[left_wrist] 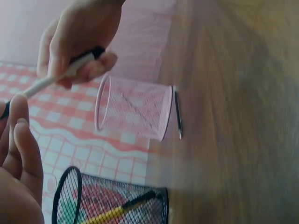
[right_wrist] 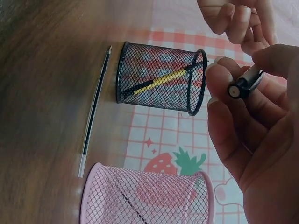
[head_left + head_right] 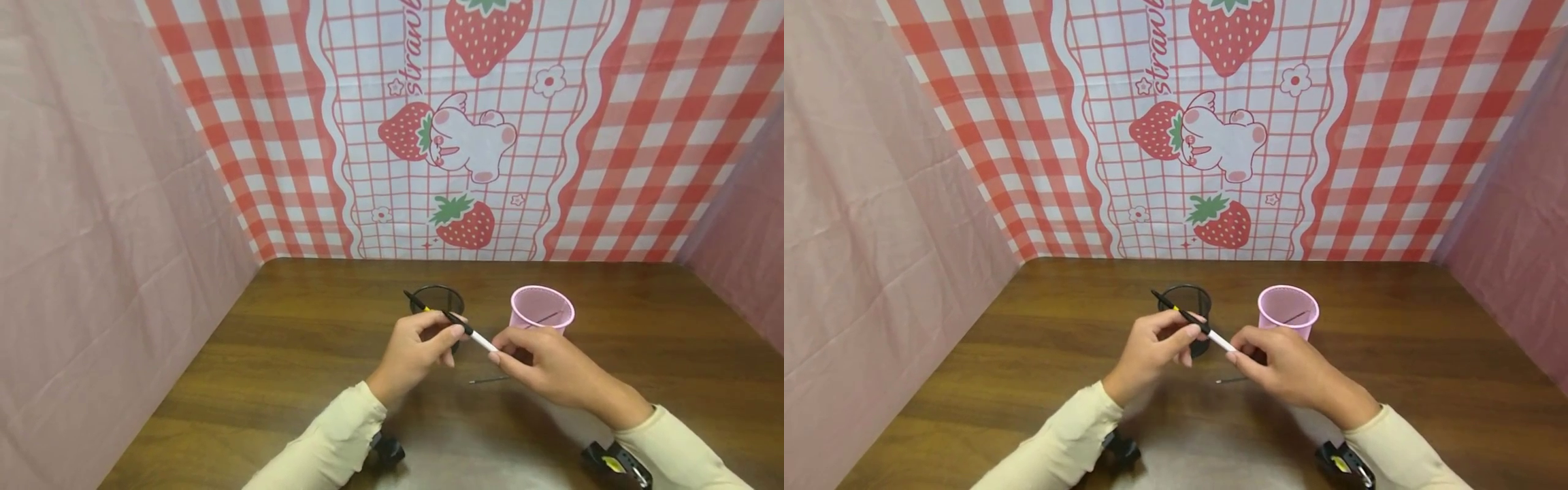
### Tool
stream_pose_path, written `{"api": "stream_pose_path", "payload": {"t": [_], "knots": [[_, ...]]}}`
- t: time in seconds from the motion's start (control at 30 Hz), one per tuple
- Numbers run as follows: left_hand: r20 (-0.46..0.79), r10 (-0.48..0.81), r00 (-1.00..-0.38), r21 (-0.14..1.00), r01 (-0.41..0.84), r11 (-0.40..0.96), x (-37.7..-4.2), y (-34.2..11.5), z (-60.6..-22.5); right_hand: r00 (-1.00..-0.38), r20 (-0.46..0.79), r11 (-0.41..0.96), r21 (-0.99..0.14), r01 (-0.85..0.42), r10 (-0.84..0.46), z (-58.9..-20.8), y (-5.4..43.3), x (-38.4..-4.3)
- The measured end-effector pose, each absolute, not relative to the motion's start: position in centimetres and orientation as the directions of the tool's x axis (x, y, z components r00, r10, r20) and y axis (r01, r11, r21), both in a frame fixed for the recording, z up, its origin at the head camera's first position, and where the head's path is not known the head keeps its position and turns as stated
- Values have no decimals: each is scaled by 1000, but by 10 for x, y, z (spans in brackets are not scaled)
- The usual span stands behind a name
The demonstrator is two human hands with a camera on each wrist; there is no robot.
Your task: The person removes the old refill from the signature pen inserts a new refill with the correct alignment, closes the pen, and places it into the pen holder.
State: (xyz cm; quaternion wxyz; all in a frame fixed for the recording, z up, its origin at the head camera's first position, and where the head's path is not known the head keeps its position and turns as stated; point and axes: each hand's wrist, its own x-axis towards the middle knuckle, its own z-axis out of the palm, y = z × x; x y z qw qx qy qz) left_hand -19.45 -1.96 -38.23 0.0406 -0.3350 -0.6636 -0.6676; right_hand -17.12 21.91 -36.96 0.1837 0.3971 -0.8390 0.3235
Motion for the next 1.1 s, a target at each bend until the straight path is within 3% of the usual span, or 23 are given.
{"api": "stream_pose_path", "payload": {"t": [0.23, 0.57, 1.1], "knots": [[507, 354, -786, 860, 491, -141, -187, -13, -379, -634, 528, 428, -470, -772, -565, -369, 218, -170], [459, 388, -799, 885, 449, -123, -188, -15, -383, -645, 497, 438, -477, -762, -580, -372, 216, -170], [499, 384, -776, 864, 480, -152, -187, -9, -388, -609, 492, 391, -478, -786, -623, -372, 216, -169]]}}
